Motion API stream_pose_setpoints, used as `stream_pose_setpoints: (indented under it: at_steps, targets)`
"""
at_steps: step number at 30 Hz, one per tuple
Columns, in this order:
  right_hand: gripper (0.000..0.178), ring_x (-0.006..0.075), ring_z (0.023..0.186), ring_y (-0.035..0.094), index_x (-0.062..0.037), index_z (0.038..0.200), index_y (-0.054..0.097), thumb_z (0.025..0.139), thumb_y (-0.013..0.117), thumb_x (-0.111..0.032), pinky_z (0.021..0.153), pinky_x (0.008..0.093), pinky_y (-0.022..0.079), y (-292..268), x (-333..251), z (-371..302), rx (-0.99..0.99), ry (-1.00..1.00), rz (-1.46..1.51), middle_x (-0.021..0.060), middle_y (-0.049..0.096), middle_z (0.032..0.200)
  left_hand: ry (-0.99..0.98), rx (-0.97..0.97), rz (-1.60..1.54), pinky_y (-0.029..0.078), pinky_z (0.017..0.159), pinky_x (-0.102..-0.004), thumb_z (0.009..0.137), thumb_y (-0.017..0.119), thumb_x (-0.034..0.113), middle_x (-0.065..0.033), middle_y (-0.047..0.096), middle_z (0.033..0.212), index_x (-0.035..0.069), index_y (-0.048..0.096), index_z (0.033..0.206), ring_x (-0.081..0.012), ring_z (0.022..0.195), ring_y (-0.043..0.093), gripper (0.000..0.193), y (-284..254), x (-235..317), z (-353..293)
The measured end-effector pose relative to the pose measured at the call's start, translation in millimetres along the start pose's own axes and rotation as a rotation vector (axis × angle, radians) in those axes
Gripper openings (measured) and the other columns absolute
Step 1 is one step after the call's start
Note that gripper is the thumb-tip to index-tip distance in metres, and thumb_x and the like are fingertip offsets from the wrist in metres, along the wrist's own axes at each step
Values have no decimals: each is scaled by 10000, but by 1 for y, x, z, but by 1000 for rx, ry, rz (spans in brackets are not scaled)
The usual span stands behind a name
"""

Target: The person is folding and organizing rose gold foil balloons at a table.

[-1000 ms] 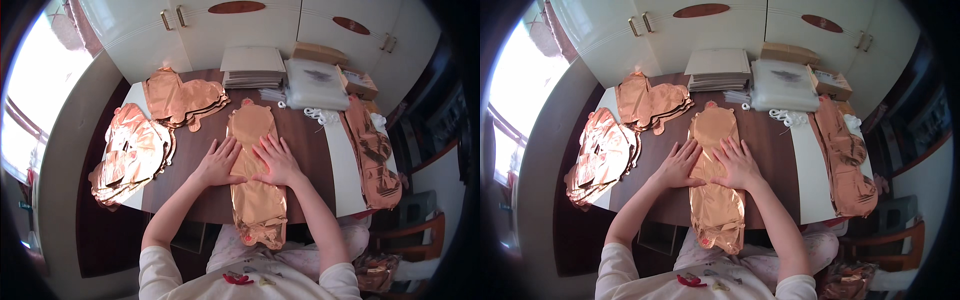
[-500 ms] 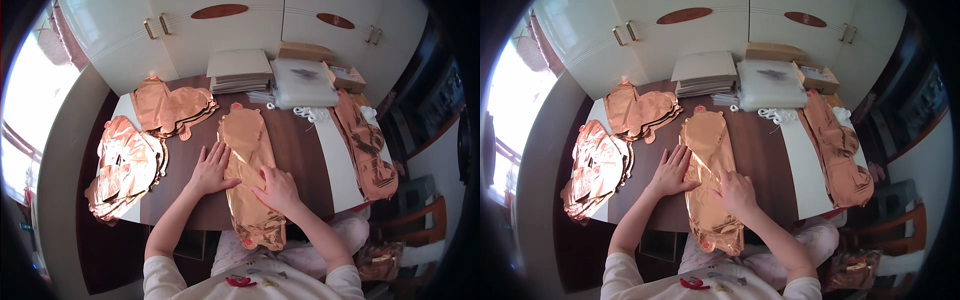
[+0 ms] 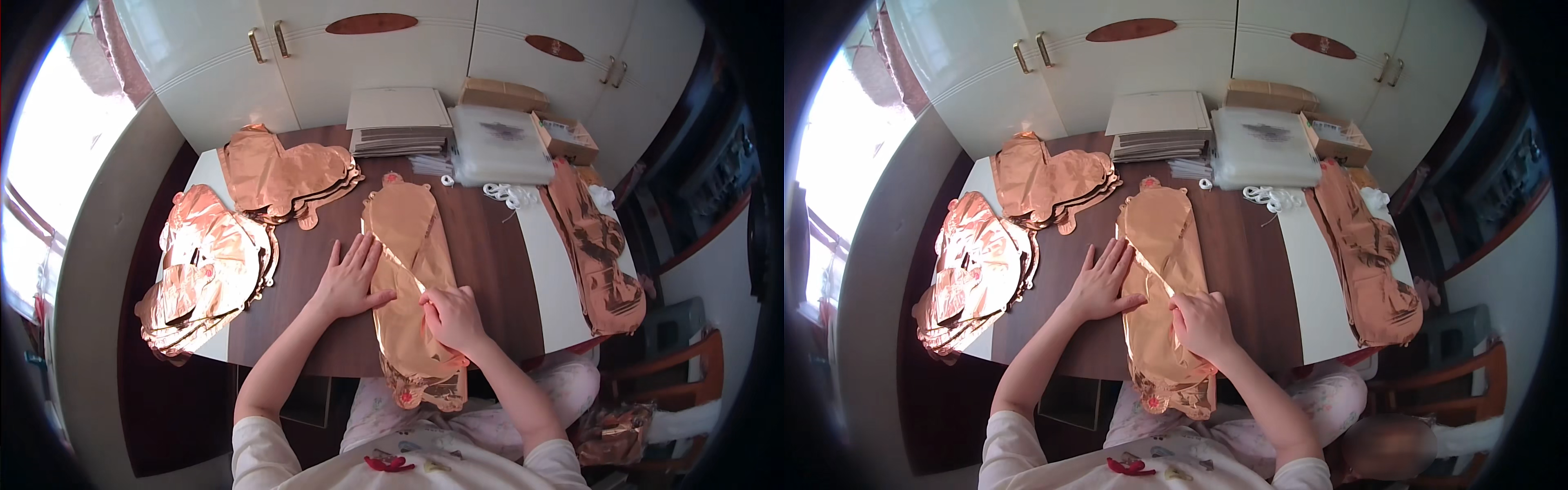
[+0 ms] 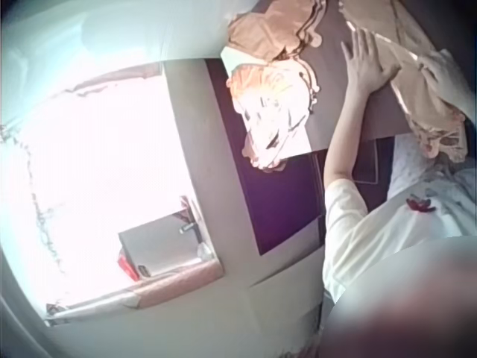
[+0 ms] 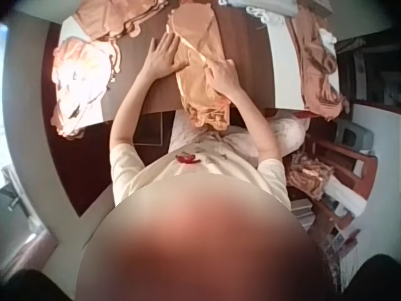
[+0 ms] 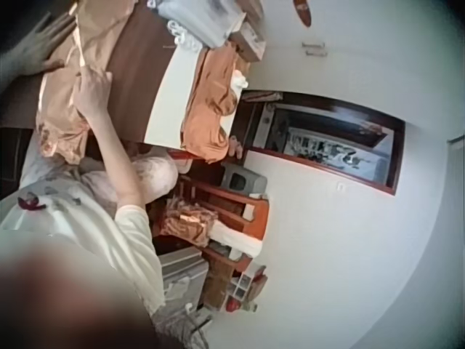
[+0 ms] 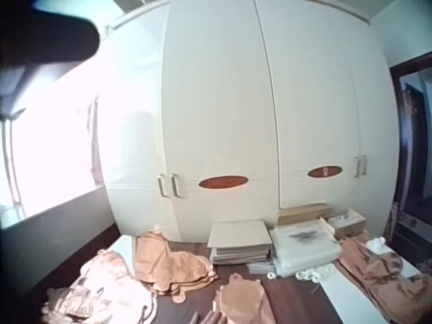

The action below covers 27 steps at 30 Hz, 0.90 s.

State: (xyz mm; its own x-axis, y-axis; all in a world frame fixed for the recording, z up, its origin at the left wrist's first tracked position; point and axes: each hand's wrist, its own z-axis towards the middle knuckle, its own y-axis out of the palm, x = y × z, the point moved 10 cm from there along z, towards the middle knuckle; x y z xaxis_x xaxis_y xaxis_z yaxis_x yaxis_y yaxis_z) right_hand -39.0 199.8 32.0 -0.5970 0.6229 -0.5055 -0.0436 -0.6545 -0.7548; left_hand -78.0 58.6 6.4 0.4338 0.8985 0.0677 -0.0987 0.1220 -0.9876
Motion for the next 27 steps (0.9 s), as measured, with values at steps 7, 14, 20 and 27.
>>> stream_pose_setpoints:
  at_steps: [7,14,20,27]
  targets:
    - [52,203,616,538,-117,679,527,684,558,-75,636,356,360,-2,-5,-1,17,-40,-5,6,551,587,5,-12,16,156,1032,-559,757,426,669,-181,238,1417,-5,232,1364,-298,1326,212,927,3,-2,-1]
    - [66,192,600,516,-122,669,516,672,564,-76,640,346,352,-4,-6,-3,41,-65,-15,0,529,563,7,-59,33,153,1032,-563,746,420,687,-180,250,1413,0,218,1371,-294,1330,202,950,5,-2,3]
    - [84,187,616,510,-129,667,502,673,568,-79,656,340,347,-2,-6,-4,31,-72,-30,-4,519,564,-20,-91,17,147,1040,-554,682,453,739,-156,252,1418,12,221,1373,-279,1335,194,1030,5,-14,13]
    - [91,187,617,514,-134,661,496,672,563,-73,674,348,351,-2,-8,-5,18,-84,-33,-7,521,565,-32,-166,5,129,1061,-525,582,520,779,-118,193,1449,34,200,1385,-273,1349,144,1142,7,-40,31]
